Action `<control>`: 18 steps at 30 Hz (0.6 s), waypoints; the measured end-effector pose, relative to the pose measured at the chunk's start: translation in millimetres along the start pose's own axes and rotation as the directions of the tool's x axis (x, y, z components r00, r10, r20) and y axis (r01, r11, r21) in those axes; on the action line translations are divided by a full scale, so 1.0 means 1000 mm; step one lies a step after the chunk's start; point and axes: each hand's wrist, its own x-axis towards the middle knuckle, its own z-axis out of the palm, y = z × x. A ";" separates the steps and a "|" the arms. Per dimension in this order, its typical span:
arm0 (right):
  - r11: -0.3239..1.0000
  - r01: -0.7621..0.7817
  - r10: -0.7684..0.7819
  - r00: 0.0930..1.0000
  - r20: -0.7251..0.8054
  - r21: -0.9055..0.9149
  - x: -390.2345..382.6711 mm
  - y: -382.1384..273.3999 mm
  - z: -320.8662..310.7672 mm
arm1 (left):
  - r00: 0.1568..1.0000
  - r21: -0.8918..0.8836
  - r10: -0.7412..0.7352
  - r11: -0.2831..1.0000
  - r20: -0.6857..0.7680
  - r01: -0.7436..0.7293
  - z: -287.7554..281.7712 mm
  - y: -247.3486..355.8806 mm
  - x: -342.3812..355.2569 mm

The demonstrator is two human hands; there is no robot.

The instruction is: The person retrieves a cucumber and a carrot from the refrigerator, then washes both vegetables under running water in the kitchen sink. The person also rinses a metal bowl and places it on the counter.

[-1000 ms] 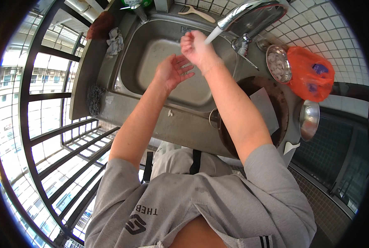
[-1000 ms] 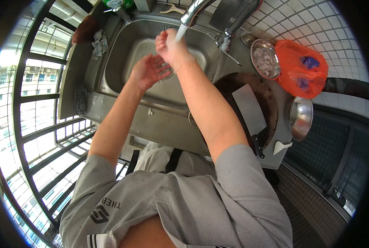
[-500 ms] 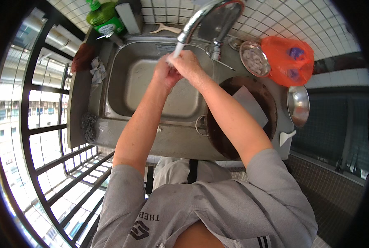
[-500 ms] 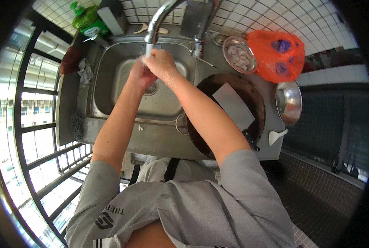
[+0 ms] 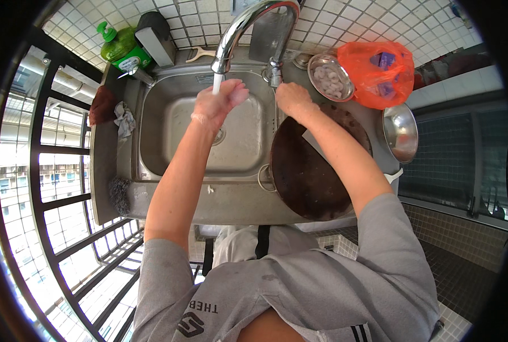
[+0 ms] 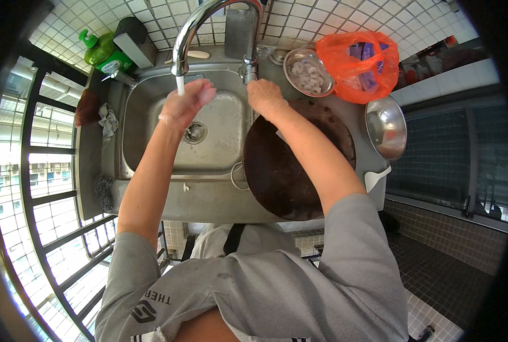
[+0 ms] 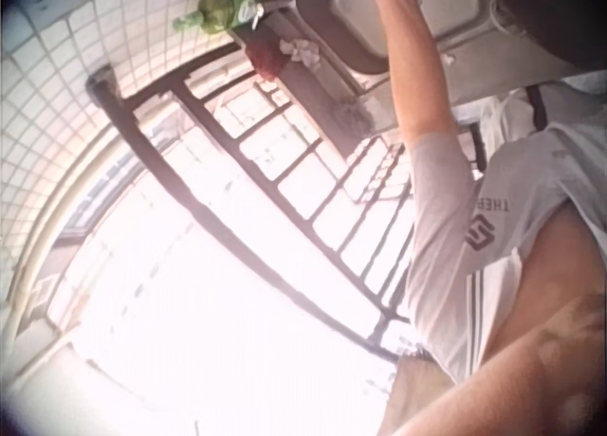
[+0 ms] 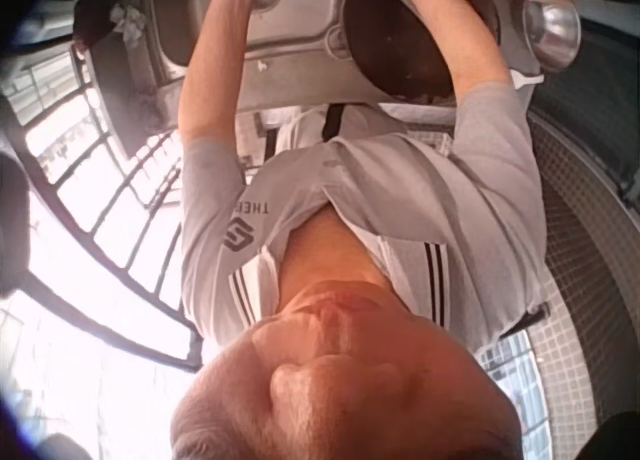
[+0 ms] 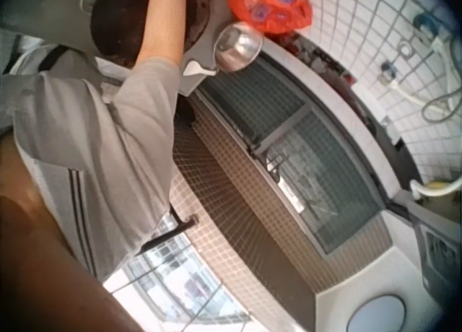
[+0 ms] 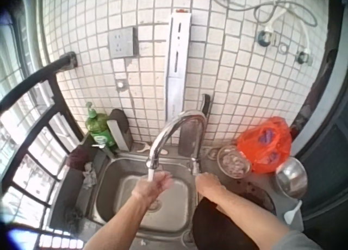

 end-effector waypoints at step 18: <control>0.854 0.400 -0.504 0.795 0.337 0.333 -0.095 -0.084 0.024 | 0.998 0.997 0.058 0.074 -0.002 -0.002 -0.093 -0.043 -0.071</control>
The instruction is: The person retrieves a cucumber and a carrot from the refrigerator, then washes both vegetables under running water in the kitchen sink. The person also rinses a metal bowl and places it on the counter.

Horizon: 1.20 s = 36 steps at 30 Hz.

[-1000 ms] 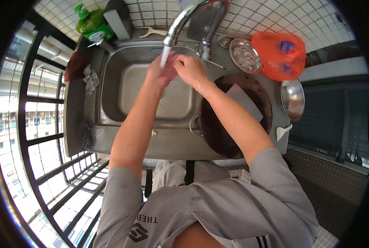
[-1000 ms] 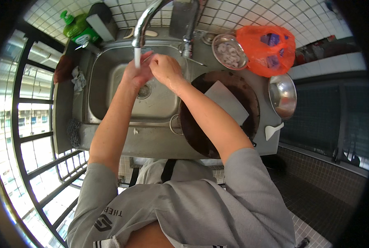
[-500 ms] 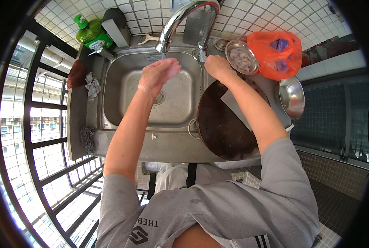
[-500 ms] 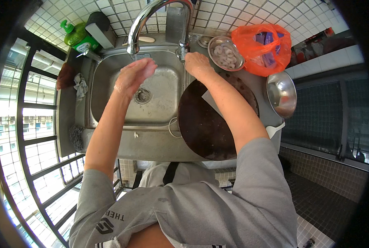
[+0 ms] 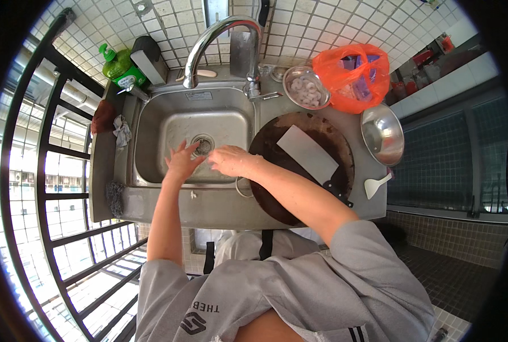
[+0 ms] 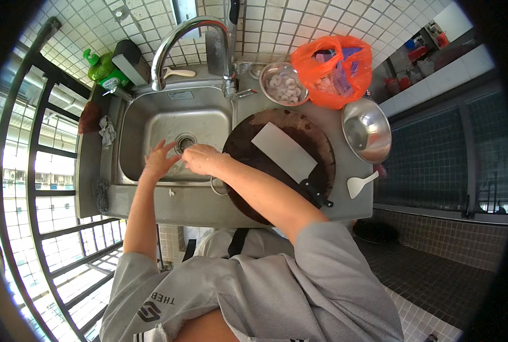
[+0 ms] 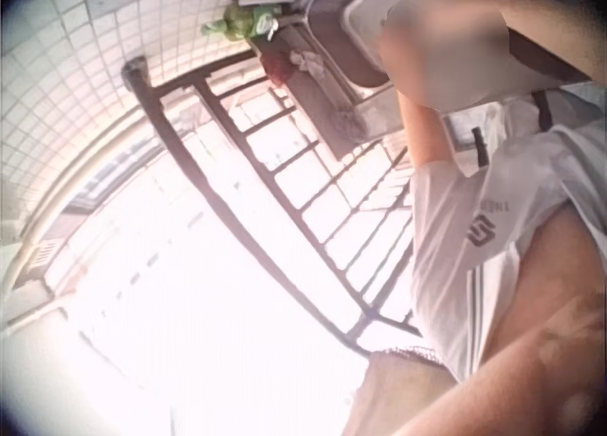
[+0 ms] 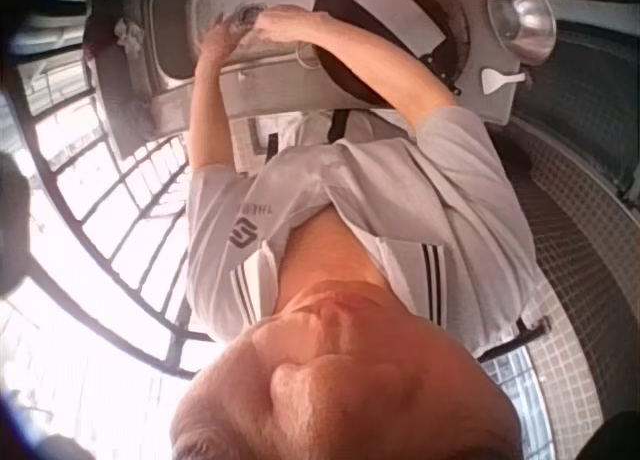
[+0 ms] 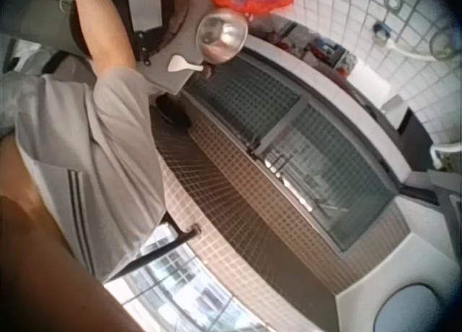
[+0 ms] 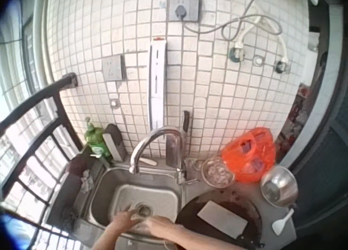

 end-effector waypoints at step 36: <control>0.054 0.479 0.992 0.072 -0.101 0.876 -0.340 0.278 0.021 | 0.969 -0.223 0.060 0.968 -0.240 -0.116 0.015 -0.011 -0.037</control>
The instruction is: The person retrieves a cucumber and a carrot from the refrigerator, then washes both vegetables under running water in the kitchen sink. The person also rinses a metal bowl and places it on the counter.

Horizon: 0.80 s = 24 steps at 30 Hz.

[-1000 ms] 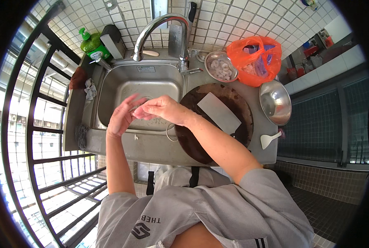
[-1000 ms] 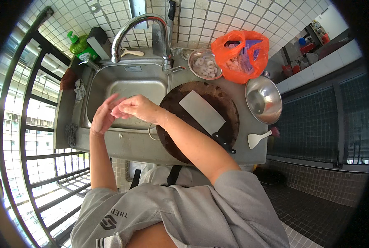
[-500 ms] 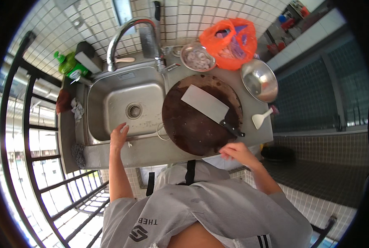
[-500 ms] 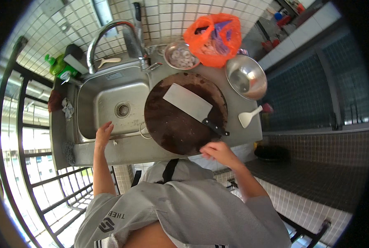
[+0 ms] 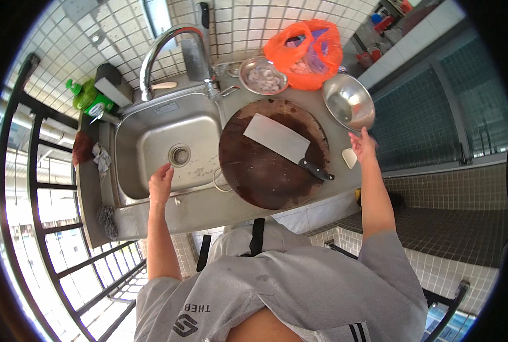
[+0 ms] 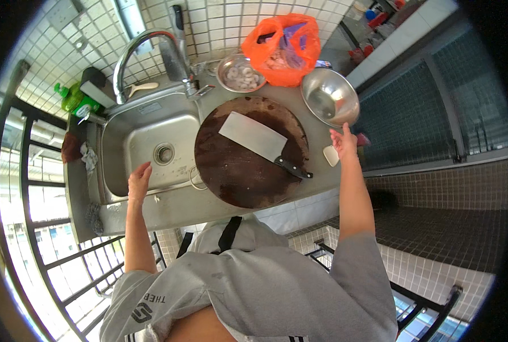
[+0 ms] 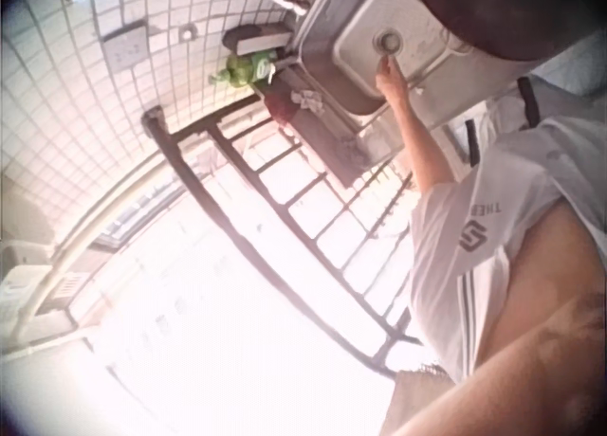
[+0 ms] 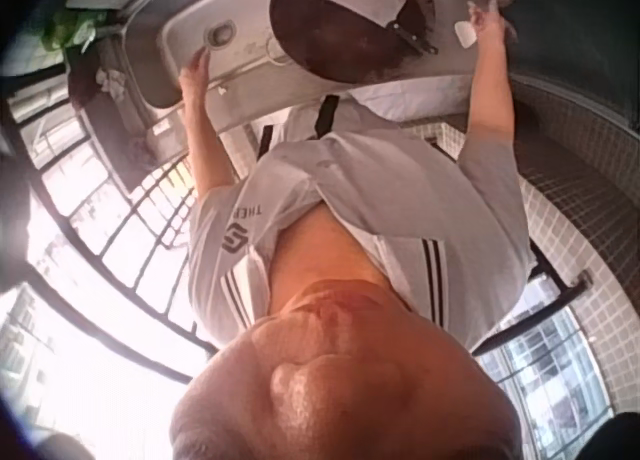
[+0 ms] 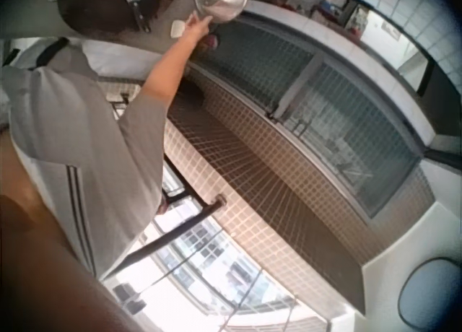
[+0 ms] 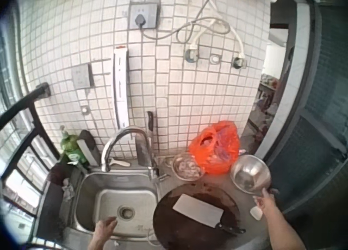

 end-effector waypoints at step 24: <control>0.749 0.356 -0.036 0.864 0.502 -0.559 -0.210 -0.008 0.132 | 0.873 -0.861 0.228 0.394 0.432 0.323 0.018 0.107 -0.046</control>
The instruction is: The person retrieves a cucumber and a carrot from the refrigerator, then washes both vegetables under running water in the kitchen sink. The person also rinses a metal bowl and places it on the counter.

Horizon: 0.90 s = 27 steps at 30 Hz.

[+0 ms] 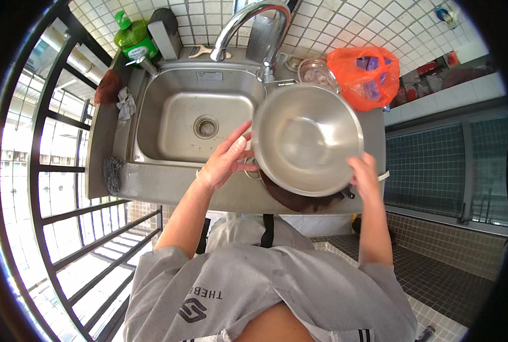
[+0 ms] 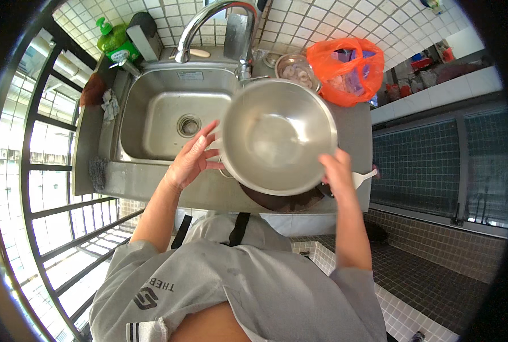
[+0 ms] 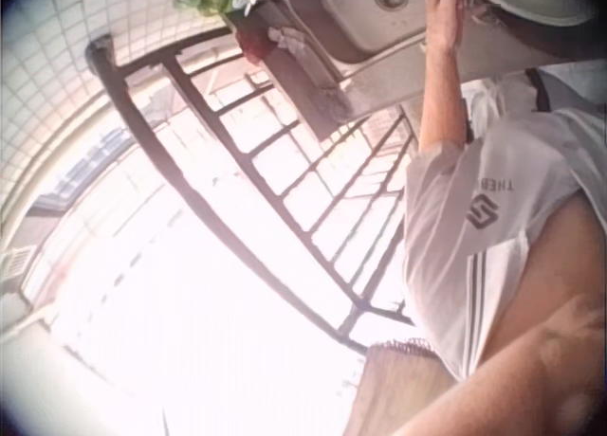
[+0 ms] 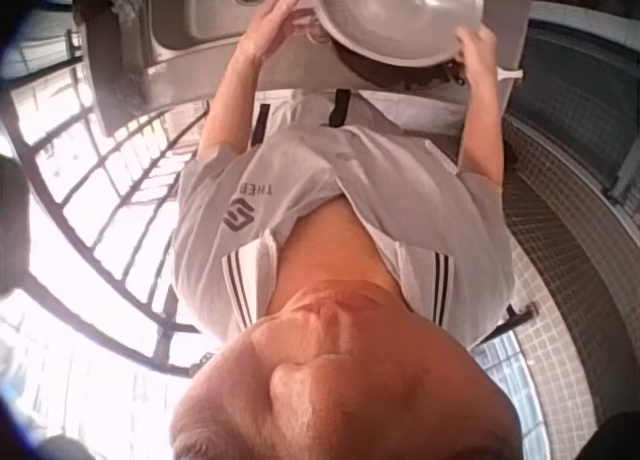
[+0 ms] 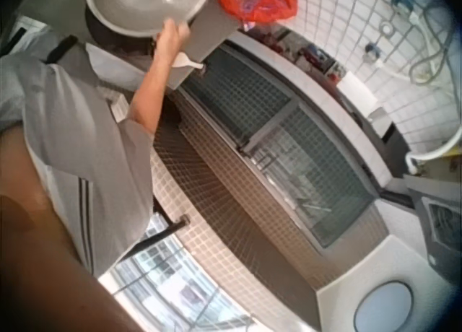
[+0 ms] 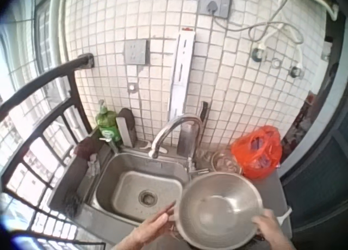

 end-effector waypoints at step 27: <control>0.419 0.889 -0.796 0.457 0.398 -0.184 0.133 -0.044 0.240 | 0.768 -0.141 0.072 0.968 -0.636 -0.208 -0.098 0.013 0.003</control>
